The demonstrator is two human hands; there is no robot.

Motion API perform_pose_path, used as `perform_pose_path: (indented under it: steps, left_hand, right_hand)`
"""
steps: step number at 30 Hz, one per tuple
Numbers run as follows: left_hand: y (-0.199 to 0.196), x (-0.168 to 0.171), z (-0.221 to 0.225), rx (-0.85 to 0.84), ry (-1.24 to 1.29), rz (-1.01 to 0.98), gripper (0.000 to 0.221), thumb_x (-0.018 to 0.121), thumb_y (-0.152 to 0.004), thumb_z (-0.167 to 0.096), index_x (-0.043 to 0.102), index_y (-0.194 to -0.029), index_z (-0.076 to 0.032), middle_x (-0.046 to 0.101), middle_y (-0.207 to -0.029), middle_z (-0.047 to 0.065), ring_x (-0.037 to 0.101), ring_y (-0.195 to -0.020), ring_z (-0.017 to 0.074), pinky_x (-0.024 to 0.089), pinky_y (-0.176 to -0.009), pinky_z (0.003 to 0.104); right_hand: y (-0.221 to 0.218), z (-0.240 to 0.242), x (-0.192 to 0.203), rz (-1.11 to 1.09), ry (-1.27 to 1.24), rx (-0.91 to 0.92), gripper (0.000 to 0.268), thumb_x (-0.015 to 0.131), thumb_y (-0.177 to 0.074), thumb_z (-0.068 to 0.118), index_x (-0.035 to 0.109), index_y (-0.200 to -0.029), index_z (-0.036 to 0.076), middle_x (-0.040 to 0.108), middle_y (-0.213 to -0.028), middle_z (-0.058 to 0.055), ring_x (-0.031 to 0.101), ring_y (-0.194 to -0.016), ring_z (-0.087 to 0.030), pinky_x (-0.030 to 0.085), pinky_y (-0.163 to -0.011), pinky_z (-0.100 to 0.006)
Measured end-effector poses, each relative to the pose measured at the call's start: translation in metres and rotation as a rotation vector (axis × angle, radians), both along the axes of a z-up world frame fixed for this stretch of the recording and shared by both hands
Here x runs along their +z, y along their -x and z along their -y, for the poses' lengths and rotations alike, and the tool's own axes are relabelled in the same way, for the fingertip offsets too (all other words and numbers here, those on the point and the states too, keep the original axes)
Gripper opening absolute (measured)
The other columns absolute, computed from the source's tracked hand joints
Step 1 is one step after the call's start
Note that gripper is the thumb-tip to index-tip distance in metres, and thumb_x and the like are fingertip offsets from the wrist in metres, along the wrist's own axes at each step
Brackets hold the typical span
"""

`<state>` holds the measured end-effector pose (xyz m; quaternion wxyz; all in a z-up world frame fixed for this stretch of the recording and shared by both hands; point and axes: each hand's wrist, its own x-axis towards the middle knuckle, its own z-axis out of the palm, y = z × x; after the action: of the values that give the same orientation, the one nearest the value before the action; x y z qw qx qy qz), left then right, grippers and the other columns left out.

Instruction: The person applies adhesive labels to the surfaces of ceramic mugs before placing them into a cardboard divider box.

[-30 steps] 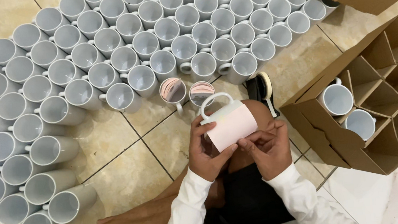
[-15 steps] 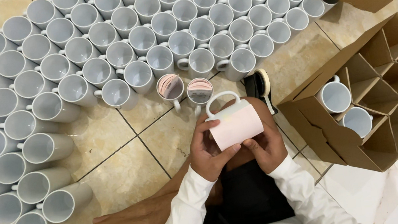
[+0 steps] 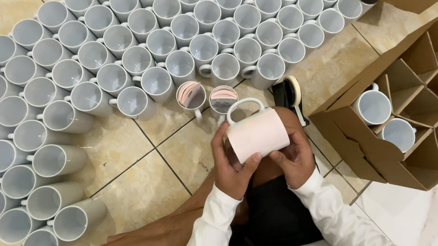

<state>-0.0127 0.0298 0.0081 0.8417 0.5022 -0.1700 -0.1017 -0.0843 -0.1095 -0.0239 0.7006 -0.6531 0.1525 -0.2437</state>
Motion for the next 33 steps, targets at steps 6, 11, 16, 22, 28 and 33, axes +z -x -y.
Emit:
perform_pose_path:
  steps: [6,11,16,22,28,33]
  left_hand:
    - [-0.016,0.023,-0.037,0.34,-0.714,0.248,0.046,0.076,-0.076,-0.046,0.055,-0.083,-0.006,0.034,-0.114,0.012,0.039,-0.108,0.0329,0.038,-0.09,0.042]
    - [-0.024,0.007,-0.084,0.205,-0.634,0.185,0.022,0.058,-0.092,-0.025,0.066,-0.081,-0.008,0.065,-0.076,0.007,0.066,-0.079,0.022,0.042,-0.085,0.041]
    - [-0.03,0.008,-0.103,-0.034,-0.426,-0.065,0.029,0.072,-0.082,-0.013,0.063,-0.106,0.001,0.072,-0.104,0.015,0.065,-0.103,0.0236,0.052,-0.087,0.042]
    - [-0.048,-0.025,-0.103,0.15,-0.319,-0.312,0.029,0.078,-0.076,-0.009,0.063,-0.097,0.005,0.07,-0.086,0.014,0.063,-0.086,0.0169,0.055,-0.076,0.038]
    - [-0.054,-0.048,-0.09,0.206,-0.208,-0.67,0.032,0.076,-0.078,-0.007,0.065,-0.104,0.007,0.07,-0.09,0.012,0.064,-0.081,0.0164,0.055,-0.073,0.032]
    - [-0.051,-0.025,-0.088,0.133,-0.092,-0.741,0.033,0.076,-0.076,-0.002,0.065,-0.106,0.008,0.07,-0.092,0.015,0.066,-0.084,0.0197,0.056,-0.076,0.035]
  right_hand:
    - [-0.03,-0.054,0.015,0.018,-0.32,-0.02,0.037,0.066,-0.083,0.006,0.051,-0.114,-0.006,0.057,-0.092,-0.013,0.06,-0.081,-0.021,0.056,-0.071,-0.033]
    - [-0.041,-0.084,-0.015,-0.196,-0.216,0.057,0.038,0.074,-0.081,0.017,0.055,-0.108,-0.002,0.058,-0.092,-0.012,0.058,-0.084,-0.021,0.053,-0.074,-0.034]
    - [-0.056,-0.079,-0.028,-0.345,-0.165,0.201,0.033,0.067,-0.089,0.022,0.053,-0.106,-0.003,0.057,-0.085,-0.016,0.066,-0.068,-0.024,0.059,-0.06,-0.035]
    - [-0.102,-0.034,0.015,-0.545,0.357,0.504,0.034,0.073,-0.082,0.035,0.068,-0.099,0.006,0.065,-0.075,-0.014,0.064,-0.064,-0.024,0.055,-0.061,-0.038]
    - [-0.155,0.009,-0.01,-0.501,0.855,0.401,0.038,0.085,-0.064,0.037,0.07,-0.093,0.016,0.067,-0.074,-0.003,0.068,-0.071,-0.022,0.055,-0.074,-0.037]
    - [-0.178,0.016,-0.023,-0.864,1.23,0.306,0.033,0.081,-0.071,0.029,0.062,-0.097,0.021,0.058,-0.092,0.002,0.062,-0.097,-0.019,0.055,-0.08,-0.036]
